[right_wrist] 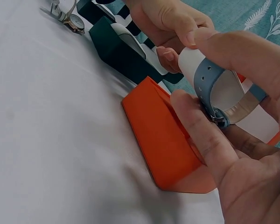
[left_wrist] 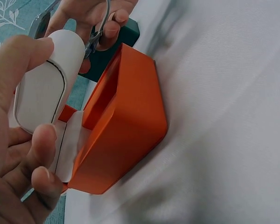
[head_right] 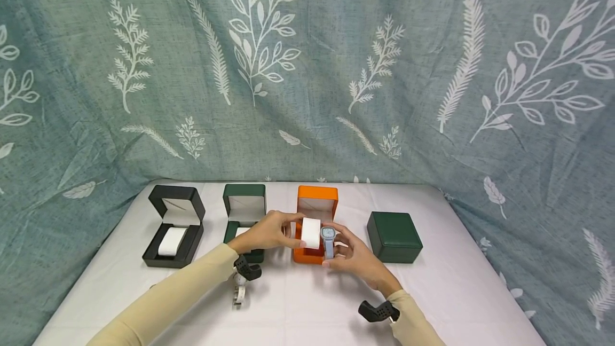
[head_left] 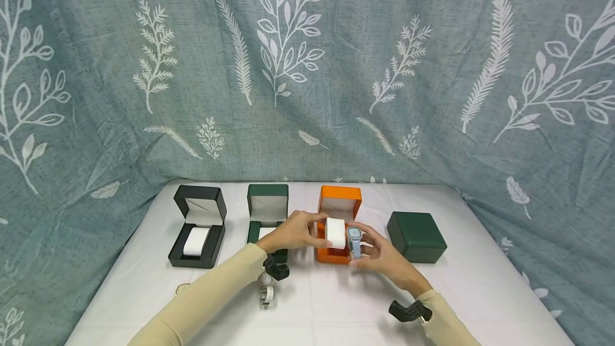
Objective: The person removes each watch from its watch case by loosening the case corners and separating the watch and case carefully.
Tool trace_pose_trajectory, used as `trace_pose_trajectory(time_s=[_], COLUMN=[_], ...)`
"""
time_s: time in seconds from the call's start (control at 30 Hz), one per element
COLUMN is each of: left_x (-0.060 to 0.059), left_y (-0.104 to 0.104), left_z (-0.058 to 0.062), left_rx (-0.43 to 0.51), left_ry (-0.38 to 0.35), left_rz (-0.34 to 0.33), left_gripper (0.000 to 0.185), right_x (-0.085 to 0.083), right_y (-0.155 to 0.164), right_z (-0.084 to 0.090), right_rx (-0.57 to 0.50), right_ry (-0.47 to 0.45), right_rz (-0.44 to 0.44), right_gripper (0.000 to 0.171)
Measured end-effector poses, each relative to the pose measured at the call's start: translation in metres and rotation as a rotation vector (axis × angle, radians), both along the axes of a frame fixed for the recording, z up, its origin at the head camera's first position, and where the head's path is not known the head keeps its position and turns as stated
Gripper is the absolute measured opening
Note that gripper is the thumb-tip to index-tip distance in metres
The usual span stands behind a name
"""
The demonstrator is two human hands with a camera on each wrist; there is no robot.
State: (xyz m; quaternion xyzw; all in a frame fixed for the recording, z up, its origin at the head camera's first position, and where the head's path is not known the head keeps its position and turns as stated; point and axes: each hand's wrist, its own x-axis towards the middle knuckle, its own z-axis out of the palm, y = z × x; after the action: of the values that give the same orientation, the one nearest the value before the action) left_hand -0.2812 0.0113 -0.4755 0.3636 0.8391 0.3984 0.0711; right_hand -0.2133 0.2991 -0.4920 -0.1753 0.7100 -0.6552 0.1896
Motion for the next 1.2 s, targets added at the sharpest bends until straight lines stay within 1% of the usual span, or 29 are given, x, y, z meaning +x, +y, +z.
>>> trace_pose_trajectory(time_s=[0.17,0.33,0.43,0.6,0.77,1.0,1.2], left_x=[0.0,0.0,0.0,0.0,0.0,0.0,0.0], left_y=[-0.001,-0.001,-0.001,-0.001,-0.001,-0.002,-0.002], left_z=[-0.001,-0.002,-0.003,-0.003,-0.002,-0.001,-0.001], left_rx=[-0.004,0.003,0.004,0.006,-0.006,-0.018,-0.009], left_ry=[0.0,-0.013,-0.015,-0.014,-0.016,-0.027,-0.025], left_rz=[0.01,0.012,0.015,0.01,0.015,0.03,0.035], left_gripper=[0.082,0.083,0.083,0.083,0.084,0.084,0.083], right_x=[0.007,0.012,0.014,0.017,0.018,0.023,0.028], right_y=[-0.001,-0.002,-0.003,-0.004,-0.004,-0.006,-0.006], right_z=[0.002,0.0,0.0,-0.001,-0.006,-0.007,-0.011], right_rx=[0.018,0.008,-0.008,-0.027,-0.041,-0.04,-0.045], right_ry=[-0.001,-0.058,-0.072,-0.082,-0.082,-0.098,-0.11], right_rz=[0.004,0.003,0.015,0.036,0.064,0.066,0.082], right_gripper=[0.091,0.093,0.095,0.095,0.094,0.093,0.093])
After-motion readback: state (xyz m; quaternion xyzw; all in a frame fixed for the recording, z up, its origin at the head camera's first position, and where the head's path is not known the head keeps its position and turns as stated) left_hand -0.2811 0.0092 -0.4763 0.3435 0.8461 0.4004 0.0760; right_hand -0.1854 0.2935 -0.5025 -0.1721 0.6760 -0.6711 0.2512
